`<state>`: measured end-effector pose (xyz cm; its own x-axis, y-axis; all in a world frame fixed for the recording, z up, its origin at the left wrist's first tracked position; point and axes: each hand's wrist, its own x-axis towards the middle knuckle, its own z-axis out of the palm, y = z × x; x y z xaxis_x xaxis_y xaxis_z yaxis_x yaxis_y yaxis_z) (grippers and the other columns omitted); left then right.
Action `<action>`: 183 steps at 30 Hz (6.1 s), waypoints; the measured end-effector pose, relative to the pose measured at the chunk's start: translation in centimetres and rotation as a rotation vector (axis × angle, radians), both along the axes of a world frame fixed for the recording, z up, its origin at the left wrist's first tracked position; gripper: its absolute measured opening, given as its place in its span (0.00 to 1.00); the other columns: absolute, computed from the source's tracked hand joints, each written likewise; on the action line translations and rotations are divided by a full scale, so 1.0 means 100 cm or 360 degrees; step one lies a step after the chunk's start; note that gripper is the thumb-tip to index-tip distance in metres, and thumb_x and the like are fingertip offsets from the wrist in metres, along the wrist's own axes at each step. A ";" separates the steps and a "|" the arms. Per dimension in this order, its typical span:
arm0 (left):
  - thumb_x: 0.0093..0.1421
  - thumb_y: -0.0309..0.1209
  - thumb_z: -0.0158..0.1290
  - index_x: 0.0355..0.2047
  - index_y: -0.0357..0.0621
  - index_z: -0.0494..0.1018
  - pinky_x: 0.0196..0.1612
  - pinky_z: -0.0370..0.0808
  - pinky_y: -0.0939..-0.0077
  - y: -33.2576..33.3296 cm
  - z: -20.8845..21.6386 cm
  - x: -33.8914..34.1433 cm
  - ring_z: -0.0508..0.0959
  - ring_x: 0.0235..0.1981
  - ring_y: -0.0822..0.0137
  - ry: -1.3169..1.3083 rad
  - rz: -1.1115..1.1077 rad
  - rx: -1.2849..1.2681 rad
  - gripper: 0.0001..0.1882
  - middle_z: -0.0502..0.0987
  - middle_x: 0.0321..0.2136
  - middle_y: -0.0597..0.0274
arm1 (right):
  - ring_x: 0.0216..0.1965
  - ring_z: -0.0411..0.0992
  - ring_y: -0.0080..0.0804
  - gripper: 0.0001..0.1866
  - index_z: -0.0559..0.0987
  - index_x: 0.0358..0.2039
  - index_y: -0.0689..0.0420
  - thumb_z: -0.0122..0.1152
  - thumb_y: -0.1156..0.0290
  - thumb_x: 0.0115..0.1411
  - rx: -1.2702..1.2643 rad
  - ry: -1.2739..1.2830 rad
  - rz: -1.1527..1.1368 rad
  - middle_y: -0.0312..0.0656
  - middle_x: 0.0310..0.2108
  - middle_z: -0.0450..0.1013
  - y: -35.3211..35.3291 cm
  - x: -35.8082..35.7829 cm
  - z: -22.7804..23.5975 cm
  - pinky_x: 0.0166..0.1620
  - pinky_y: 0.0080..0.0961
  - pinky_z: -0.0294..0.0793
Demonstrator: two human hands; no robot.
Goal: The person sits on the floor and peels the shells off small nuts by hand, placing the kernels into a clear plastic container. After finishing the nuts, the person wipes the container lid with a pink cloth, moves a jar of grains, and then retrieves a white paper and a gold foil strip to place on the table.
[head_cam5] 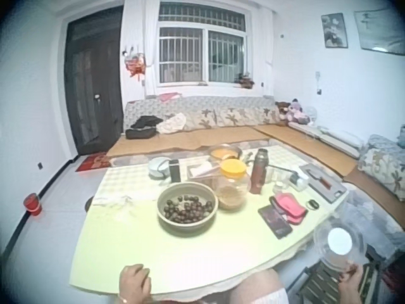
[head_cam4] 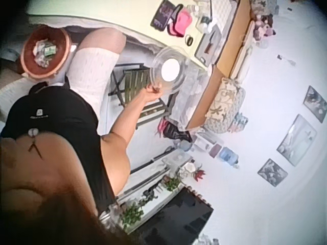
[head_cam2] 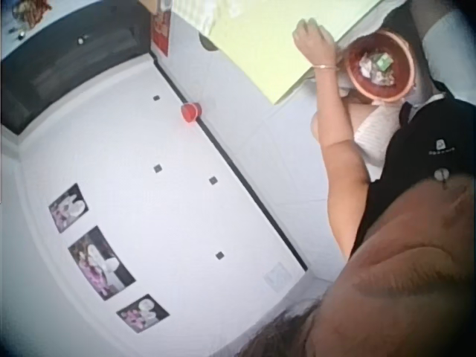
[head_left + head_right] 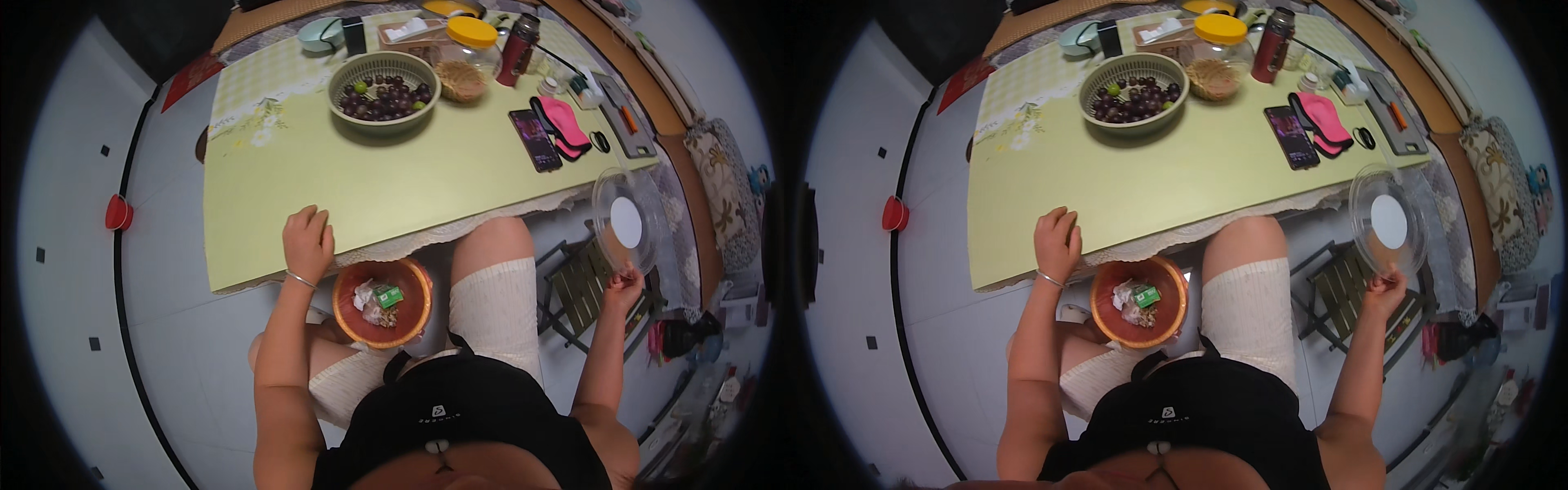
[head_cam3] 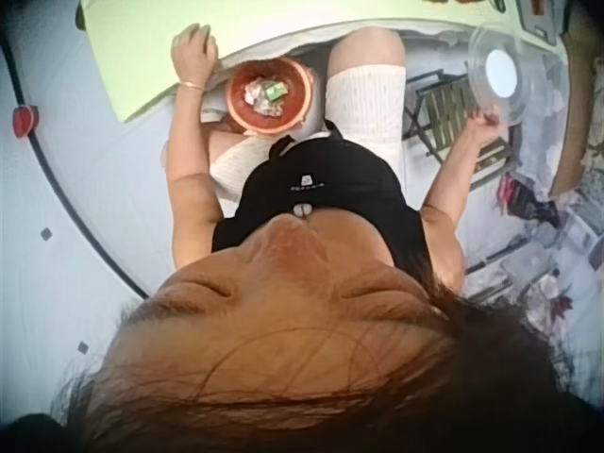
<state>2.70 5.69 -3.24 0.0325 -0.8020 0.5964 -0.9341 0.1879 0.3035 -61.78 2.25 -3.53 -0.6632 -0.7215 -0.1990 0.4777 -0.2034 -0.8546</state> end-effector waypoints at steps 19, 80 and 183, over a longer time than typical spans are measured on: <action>0.49 0.23 0.52 0.39 0.40 0.75 0.42 0.72 0.60 -0.003 -0.007 -0.012 0.73 0.39 0.51 -0.0311 0.0138 -0.0067 0.14 0.75 0.42 0.51 | 0.14 0.65 0.23 0.08 0.76 0.32 0.55 0.60 0.64 0.58 0.0982 -0.0146 0.0506 0.35 0.19 0.68 -0.092 0.046 -0.203 0.14 0.17 0.59; 0.50 0.30 0.57 0.48 0.38 0.72 0.49 0.70 0.56 0.015 -0.018 -0.007 0.74 0.44 0.49 0.0441 0.0387 -0.0172 0.23 0.76 0.43 0.48 | 0.09 0.54 0.17 0.08 0.75 0.25 0.59 0.56 0.68 0.57 0.0221 -0.0082 0.1198 0.28 0.12 0.59 -0.039 0.189 0.048 0.12 0.15 0.50; 0.47 0.26 0.58 0.44 0.35 0.73 0.57 0.66 0.59 0.001 -0.019 0.070 0.72 0.50 0.49 0.0712 0.1078 -0.0175 0.21 0.75 0.47 0.46 | 0.25 0.71 0.23 0.06 0.78 0.30 0.63 0.55 0.74 0.60 0.0447 0.1791 0.1405 0.40 0.23 0.75 -0.048 0.220 -0.106 0.30 0.22 0.70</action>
<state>9.70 5.77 -5.18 0.7425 -0.4607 0.4863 -0.6506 -0.3234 0.6871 -39.82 -2.54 -14.13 0.0688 -0.9940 -0.0845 -0.5790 0.0292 -0.8148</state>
